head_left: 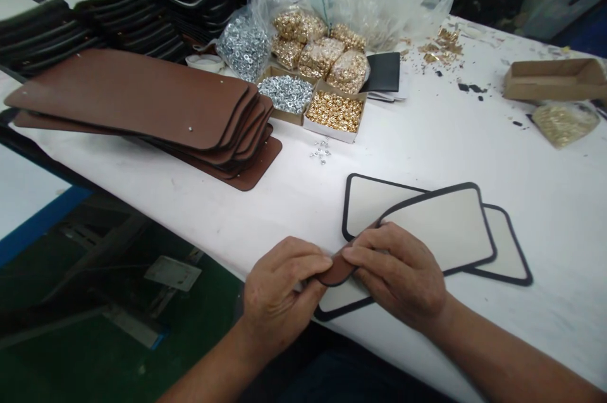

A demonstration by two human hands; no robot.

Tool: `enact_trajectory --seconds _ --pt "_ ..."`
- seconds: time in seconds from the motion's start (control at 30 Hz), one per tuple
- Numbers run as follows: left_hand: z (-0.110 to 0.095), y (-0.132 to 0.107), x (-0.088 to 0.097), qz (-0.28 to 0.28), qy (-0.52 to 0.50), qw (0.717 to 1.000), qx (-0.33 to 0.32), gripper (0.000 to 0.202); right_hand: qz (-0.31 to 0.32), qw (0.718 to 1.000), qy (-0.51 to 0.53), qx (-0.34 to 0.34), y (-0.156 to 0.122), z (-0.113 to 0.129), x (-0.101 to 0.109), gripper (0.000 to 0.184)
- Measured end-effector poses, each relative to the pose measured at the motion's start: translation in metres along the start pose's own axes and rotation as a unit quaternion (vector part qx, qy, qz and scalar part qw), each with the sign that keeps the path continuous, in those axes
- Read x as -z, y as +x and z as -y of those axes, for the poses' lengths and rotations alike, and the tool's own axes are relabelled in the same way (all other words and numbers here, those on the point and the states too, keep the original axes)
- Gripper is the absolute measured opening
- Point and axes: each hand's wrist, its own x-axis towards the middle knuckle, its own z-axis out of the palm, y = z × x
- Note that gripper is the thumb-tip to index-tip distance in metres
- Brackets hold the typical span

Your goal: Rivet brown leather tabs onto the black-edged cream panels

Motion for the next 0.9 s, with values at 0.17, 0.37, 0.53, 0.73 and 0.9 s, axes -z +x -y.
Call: enact_trajectory --seconds 0.17,0.37,0.53,0.73,0.9 --pt "0.0 -0.002 0.001 0.013 0.039 0.998 -0.053 0.033 -0.039 0.999 -0.003 -0.024 -0.003 0.001 -0.001 0.023" --pt "-0.001 0.001 0.001 0.03 0.116 0.983 -0.138 0.014 -0.028 0.999 -0.003 -0.031 -0.007 0.0 0.003 0.023" --pt "-0.003 0.005 0.004 0.052 0.151 0.973 -0.166 0.012 0.036 0.999 0.008 -0.017 -0.007 -0.001 0.009 0.019" --pt "-0.001 0.002 0.0 0.023 0.071 0.993 -0.088 0.014 0.036 0.999 0.005 -0.017 -0.01 0.0 0.008 0.019" --pt "0.001 0.003 0.0 0.052 -0.008 0.998 0.017 0.032 0.014 0.999 -0.007 -0.042 -0.005 0.003 0.002 0.016"
